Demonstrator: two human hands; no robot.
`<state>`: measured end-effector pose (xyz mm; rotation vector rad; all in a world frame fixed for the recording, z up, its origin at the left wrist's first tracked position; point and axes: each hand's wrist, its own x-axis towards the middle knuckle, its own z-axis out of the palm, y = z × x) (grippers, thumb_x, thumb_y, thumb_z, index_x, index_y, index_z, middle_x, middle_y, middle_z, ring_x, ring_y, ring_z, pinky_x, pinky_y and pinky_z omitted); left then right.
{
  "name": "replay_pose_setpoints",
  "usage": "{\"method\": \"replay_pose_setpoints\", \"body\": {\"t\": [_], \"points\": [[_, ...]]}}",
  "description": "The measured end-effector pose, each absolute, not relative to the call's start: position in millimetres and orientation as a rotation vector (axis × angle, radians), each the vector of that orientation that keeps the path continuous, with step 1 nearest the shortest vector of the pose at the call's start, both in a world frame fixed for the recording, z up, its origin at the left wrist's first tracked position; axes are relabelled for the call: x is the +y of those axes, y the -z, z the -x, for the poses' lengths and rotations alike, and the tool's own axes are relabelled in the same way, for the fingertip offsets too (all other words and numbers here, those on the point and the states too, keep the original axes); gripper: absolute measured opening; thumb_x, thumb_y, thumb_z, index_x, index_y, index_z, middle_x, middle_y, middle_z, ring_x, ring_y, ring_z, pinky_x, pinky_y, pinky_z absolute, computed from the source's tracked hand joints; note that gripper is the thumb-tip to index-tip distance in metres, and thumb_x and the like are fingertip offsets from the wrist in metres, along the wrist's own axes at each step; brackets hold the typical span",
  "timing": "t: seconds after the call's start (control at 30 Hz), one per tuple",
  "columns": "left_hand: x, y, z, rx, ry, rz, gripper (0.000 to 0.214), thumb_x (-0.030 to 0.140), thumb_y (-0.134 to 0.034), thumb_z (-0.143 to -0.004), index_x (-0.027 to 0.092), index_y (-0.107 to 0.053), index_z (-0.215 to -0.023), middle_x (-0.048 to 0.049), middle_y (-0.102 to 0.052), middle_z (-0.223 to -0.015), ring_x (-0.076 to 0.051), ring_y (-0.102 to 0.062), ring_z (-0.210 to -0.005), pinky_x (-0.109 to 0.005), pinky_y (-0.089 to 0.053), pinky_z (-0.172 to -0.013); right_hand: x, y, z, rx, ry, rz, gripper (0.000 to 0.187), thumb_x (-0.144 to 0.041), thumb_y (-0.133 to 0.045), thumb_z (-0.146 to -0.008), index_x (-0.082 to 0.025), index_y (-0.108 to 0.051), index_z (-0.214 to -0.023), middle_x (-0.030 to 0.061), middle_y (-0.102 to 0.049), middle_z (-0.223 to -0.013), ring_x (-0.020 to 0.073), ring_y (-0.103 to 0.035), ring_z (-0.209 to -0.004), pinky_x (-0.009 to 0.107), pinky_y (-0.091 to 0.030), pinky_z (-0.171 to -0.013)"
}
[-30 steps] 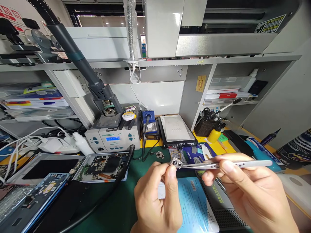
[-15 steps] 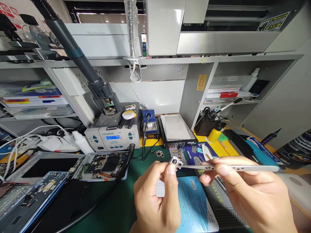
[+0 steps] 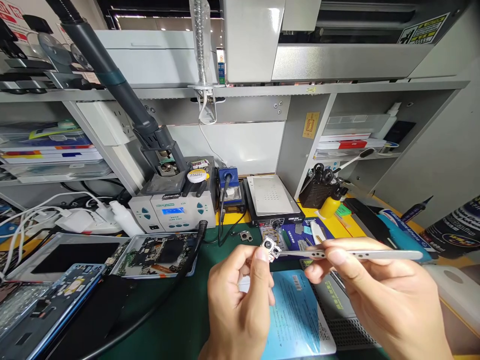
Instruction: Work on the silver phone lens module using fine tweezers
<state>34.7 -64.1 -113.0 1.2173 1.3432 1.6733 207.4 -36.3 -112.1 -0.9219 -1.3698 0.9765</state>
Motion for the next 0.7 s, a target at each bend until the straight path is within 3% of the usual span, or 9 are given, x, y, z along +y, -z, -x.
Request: {"method": "replay_pose_setpoints", "body": {"t": [0.7], "points": [[-63.9, 118.4, -35.7, 1.357, -1.711, -1.281, 0.035, 0.04, -0.056, -0.1, 0.019, -0.065, -0.074, 0.0046, -0.051, -0.049, -0.011, -0.051, -0.043, -0.023, -0.04, -0.046, -32.5, 114.3, -208.6, -1.314, -1.069, 0.813, 0.008, -0.029, -0.073, -0.095, -0.026, -0.081, -0.097, 0.0025, -0.083, -0.075, 0.0171, -0.078, -0.065, 0.02, -0.065, -0.068]]}}
